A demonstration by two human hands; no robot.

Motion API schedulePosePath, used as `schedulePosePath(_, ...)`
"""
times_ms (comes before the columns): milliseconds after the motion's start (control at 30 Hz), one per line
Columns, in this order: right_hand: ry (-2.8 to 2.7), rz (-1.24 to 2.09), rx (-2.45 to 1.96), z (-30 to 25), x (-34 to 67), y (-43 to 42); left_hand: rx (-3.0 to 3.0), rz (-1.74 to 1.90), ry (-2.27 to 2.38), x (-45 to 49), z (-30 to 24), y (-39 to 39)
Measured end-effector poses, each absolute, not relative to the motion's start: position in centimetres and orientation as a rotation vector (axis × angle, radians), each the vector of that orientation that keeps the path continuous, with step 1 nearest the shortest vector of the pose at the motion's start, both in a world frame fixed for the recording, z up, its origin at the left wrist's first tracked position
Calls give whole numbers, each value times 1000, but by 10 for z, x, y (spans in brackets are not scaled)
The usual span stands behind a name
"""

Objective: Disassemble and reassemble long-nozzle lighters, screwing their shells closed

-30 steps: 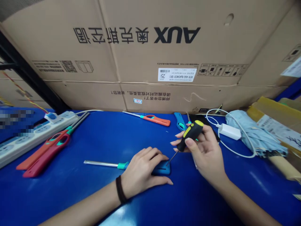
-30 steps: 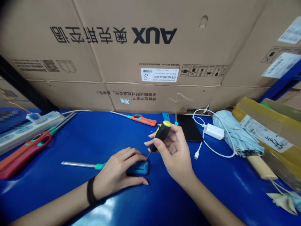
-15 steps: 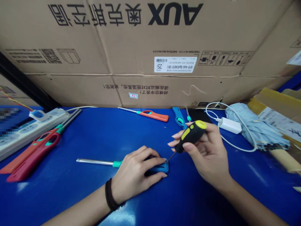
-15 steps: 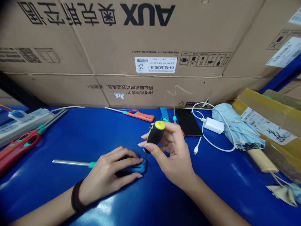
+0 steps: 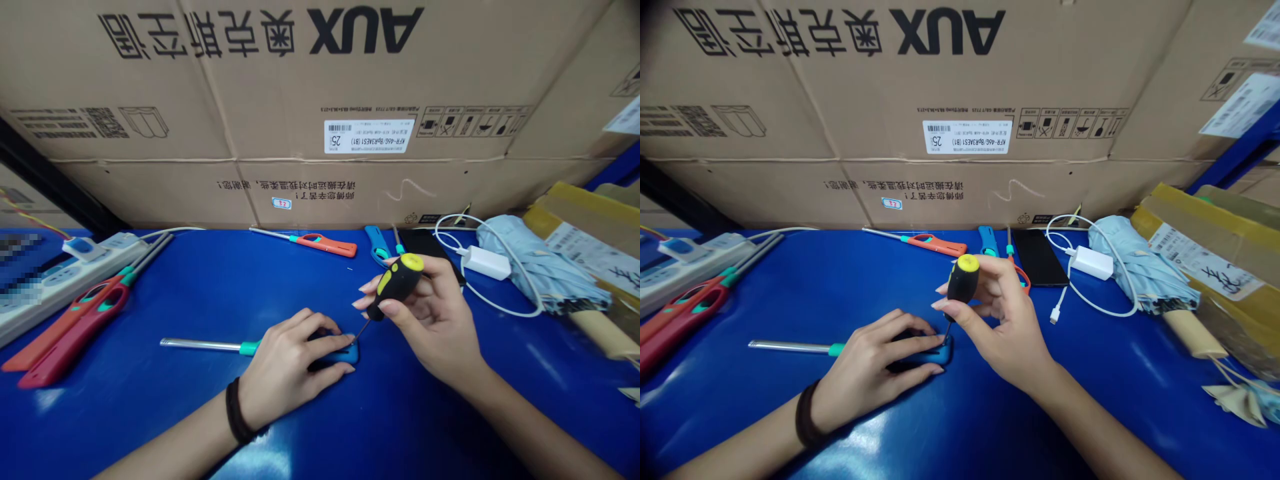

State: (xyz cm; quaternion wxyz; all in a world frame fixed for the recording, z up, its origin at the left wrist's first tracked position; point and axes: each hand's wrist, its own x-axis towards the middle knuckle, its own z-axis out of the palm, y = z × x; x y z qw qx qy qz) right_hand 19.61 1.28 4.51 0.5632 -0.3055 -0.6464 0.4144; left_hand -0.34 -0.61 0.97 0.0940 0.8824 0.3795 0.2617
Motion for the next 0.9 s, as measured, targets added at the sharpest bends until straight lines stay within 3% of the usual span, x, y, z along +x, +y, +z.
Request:
schedulePosePath(167,-1526,1042,-642,50,193,8,2576,792,1118,-3,7,-7)
schedulePosePath(467,-1311,1537,-509,53,185,-7,2571,810,974,8,6,-15)
schedulePosePath(900,-1127,1566,-501,58,175,-7,2611,765,932,10,7,-16)
